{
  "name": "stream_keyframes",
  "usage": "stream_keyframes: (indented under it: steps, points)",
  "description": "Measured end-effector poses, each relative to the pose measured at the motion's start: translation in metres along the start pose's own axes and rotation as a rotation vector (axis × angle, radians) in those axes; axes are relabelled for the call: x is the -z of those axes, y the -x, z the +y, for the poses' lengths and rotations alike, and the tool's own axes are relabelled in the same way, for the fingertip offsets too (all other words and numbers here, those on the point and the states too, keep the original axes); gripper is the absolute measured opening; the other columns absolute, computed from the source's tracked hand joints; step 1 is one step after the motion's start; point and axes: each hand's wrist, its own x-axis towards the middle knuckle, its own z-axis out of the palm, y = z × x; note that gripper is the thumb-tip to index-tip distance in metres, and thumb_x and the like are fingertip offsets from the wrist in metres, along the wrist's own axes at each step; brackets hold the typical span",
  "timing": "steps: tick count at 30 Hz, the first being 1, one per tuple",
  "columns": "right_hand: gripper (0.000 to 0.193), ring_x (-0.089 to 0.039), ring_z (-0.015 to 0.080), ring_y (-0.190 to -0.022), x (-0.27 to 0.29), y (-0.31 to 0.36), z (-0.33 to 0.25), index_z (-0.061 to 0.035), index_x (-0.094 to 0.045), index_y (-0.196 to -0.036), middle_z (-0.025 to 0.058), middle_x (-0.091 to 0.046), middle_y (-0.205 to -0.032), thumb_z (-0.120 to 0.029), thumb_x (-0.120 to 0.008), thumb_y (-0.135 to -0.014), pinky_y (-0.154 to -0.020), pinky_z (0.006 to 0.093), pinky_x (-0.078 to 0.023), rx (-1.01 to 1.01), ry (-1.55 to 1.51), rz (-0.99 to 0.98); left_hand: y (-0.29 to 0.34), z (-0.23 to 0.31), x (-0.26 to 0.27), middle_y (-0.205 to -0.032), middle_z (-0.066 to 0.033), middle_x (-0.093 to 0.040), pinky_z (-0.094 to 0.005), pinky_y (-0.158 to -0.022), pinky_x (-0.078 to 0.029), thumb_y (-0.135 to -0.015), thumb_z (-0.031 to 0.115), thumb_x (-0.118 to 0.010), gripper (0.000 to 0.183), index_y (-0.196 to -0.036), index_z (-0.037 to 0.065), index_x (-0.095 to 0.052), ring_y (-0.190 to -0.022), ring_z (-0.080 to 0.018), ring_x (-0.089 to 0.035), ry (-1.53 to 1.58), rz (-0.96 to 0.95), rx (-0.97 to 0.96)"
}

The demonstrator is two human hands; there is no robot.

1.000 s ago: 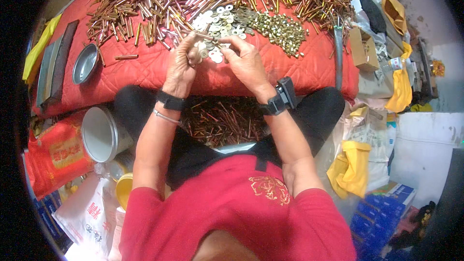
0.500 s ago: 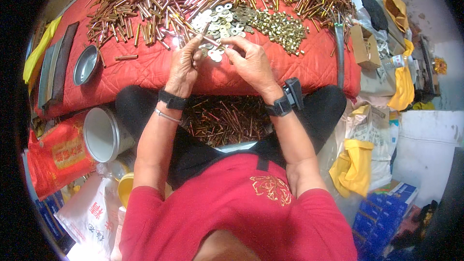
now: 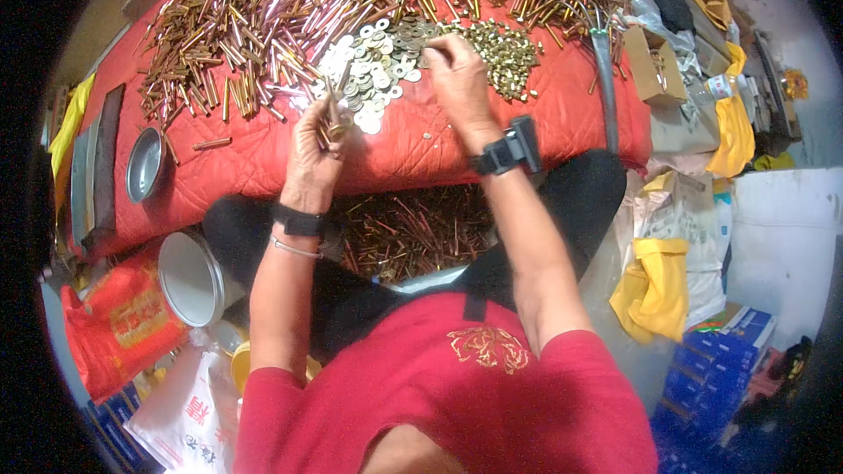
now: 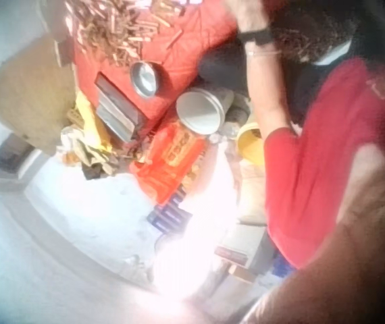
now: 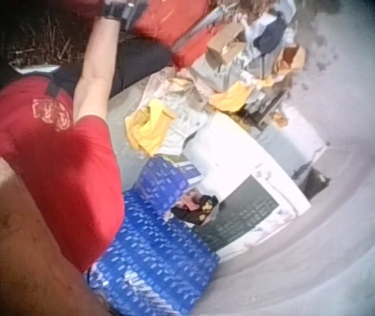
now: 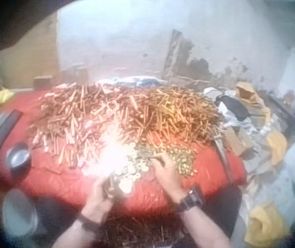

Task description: The recorder is threading metal rods through washers to assemble small components.

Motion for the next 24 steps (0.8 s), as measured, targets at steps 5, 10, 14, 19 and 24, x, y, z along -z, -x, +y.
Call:
stream_keyframes:
  steps: [5, 10, 14, 19, 24]
  points:
    - [0.011, -0.06, 0.0321, -0.077, 0.016, -0.01, 0.026, -0.0031, -0.06, -0.081, 0.0141, -0.06, -0.082, -0.011, -0.066, -0.078, -0.068, 0.0407, -0.049, 0.169, 0.466, -0.162, 0.001, 0.002, 0.006, -0.064, 0.0011, -0.049, -0.0204, -0.04, -0.03, -0.095, 0.024, -0.054, 0.027, -0.102, -0.002, -0.057, -0.049, -0.007, -0.04, -0.067, 0.057, 0.057]
    - [0.018, -0.059, 0.0353, -0.082, 0.0, -0.005, 0.026, -0.0039, -0.057, -0.085, 0.0139, -0.056, -0.085, -0.016, -0.068, -0.077, -0.068, 0.0453, -0.047, 0.233, 0.631, -0.183, 0.002, 0.001, 0.006, -0.063, 0.001, -0.049, -0.0198, -0.039, -0.028, -0.095, 0.023, -0.054, 0.026, -0.1, -0.002, -0.058, -0.044, -0.0061, -0.037, -0.075, 0.002, 0.091]
    - [0.013, -0.06, 0.0259, -0.074, 0.008, 0.001, 0.011, -0.0028, -0.057, -0.088, 0.0121, -0.059, -0.08, -0.008, -0.065, -0.078, -0.069, 0.0357, -0.049, 0.083, 0.183, -0.208, 0.007, 0.001, -0.001, -0.063, 0.0031, -0.05, -0.0184, -0.038, -0.026, -0.093, 0.024, -0.057, 0.024, -0.099, 0.0, -0.059, -0.044, -0.0037, -0.037, -0.206, -0.002, 0.093]
    - [0.014, -0.056, 0.0059, -0.077, 0.009, 0.019, -0.035, -0.0041, -0.068, -0.097, -0.0033, -0.063, -0.089, -0.001, -0.058, -0.088, -0.071, 0.0217, -0.045, -0.168, -0.361, -0.305, 0.022, -0.009, -0.027, -0.066, 0.0028, -0.055, -0.017, -0.036, -0.024, -0.084, 0.018, -0.066, 0.017, -0.093, 0.005, -0.06, -0.046, -0.0017, -0.04, -0.377, -0.101, -0.023]
    - [0.019, -0.056, 0.0057, -0.08, 0.009, 0.025, -0.051, -0.0036, -0.066, -0.105, -0.0001, -0.063, -0.093, -0.001, -0.057, -0.089, -0.073, 0.0211, -0.047, -0.101, -0.36, -0.362, 0.03, -0.005, -0.029, -0.062, 0.0055, -0.05, -0.018, -0.038, -0.02, -0.085, 0.02, -0.066, 0.016, -0.087, 0.005, -0.062, -0.045, -0.0016, -0.034, -0.46, -0.178, 0.023]
